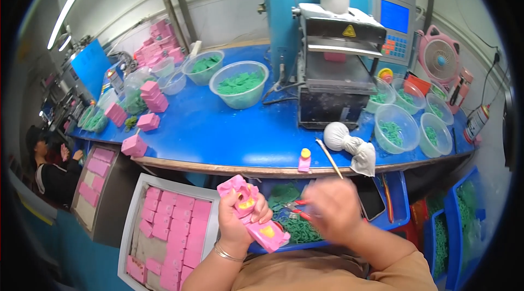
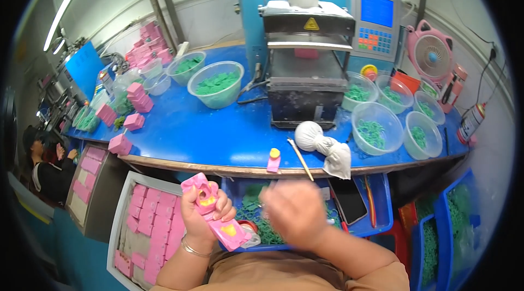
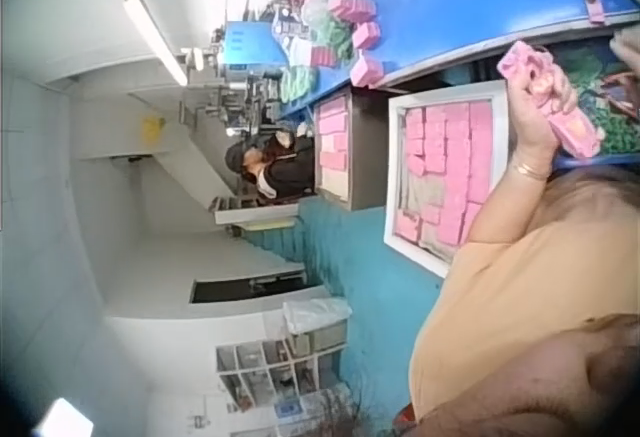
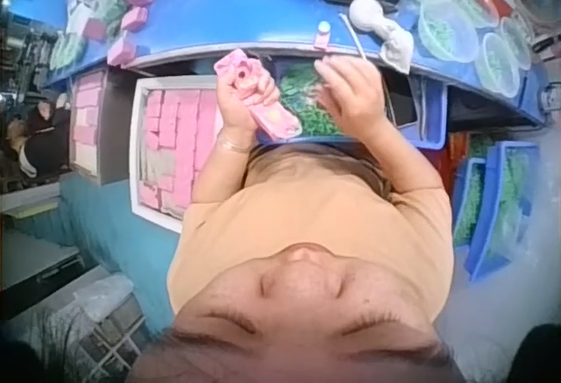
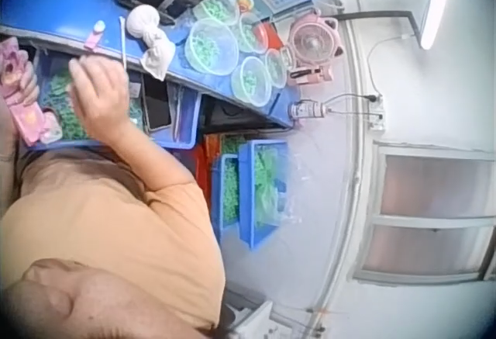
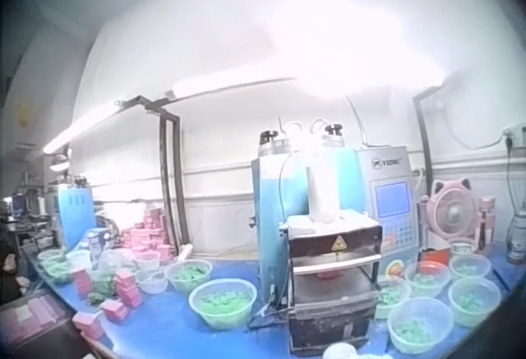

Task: Handling, painting, and assembling small green decorative components using wax molds and glue near a production machine.

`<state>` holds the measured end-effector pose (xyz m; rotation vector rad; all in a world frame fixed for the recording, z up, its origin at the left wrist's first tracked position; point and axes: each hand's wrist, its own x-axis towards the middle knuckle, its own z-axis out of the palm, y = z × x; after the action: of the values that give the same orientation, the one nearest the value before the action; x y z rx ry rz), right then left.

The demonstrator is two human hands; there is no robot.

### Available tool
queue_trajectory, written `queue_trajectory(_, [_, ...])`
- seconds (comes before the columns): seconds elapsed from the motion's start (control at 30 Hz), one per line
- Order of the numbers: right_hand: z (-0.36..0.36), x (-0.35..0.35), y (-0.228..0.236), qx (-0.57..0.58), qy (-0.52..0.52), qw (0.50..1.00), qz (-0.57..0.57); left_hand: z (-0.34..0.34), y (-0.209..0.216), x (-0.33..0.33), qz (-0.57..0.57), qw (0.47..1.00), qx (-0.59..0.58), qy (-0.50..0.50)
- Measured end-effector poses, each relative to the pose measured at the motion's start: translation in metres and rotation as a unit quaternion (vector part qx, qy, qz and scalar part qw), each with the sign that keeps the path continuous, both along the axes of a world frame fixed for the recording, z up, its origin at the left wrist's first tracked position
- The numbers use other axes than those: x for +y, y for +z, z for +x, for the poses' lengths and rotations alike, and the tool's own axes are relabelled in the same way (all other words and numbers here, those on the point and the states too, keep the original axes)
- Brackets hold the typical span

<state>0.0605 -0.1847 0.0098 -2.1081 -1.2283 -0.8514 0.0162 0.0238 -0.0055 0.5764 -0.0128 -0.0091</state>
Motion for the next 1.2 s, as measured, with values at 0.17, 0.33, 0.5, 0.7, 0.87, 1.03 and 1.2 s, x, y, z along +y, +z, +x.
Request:
queue_trajectory(0.17, [0.059, -0.029, 0.002, -0.062, -0.341, 0.932, -0.111, -0.012, -0.011, -0.007, 0.010, 1.000, 0.016, -0.014])
queue_trajectory(0.33, [0.063, -0.041, 0.009, 0.014, -0.268, 0.962, -0.043, -0.016, -0.010, -0.014, 0.033, 0.998, -0.007, -0.062])
queue_trajectory(0.5, [-0.004, -0.002, 0.022, -0.021, 0.013, 0.998, 0.052, -0.011, -0.009, -0.019, 0.095, 0.989, 0.109, 0.042])
queue_trajectory(0.7, [-0.006, 0.002, 0.022, 0.018, 0.045, 0.997, 0.054, 0.002, -0.035, 0.000, -0.042, 0.994, 0.018, -0.096])
queue_trajectory(0.87, [-0.021, 0.006, 0.001, 0.043, 0.103, 0.994, 0.000, -0.004, 0.020, -0.039, 0.080, 0.978, 0.179, 0.065])
queue_trajectory(1.03, [0.023, -0.014, -0.001, 0.026, -0.106, 0.989, 0.097, -0.011, -0.023, -0.008, 0.049, 0.992, 0.042, -0.104])
queue_trajectory(1.2, [0.071, -0.028, -0.007, -0.002, -0.285, 0.958, -0.017, -0.015, -0.021, -0.006, 0.047, 0.983, -0.019, -0.176])
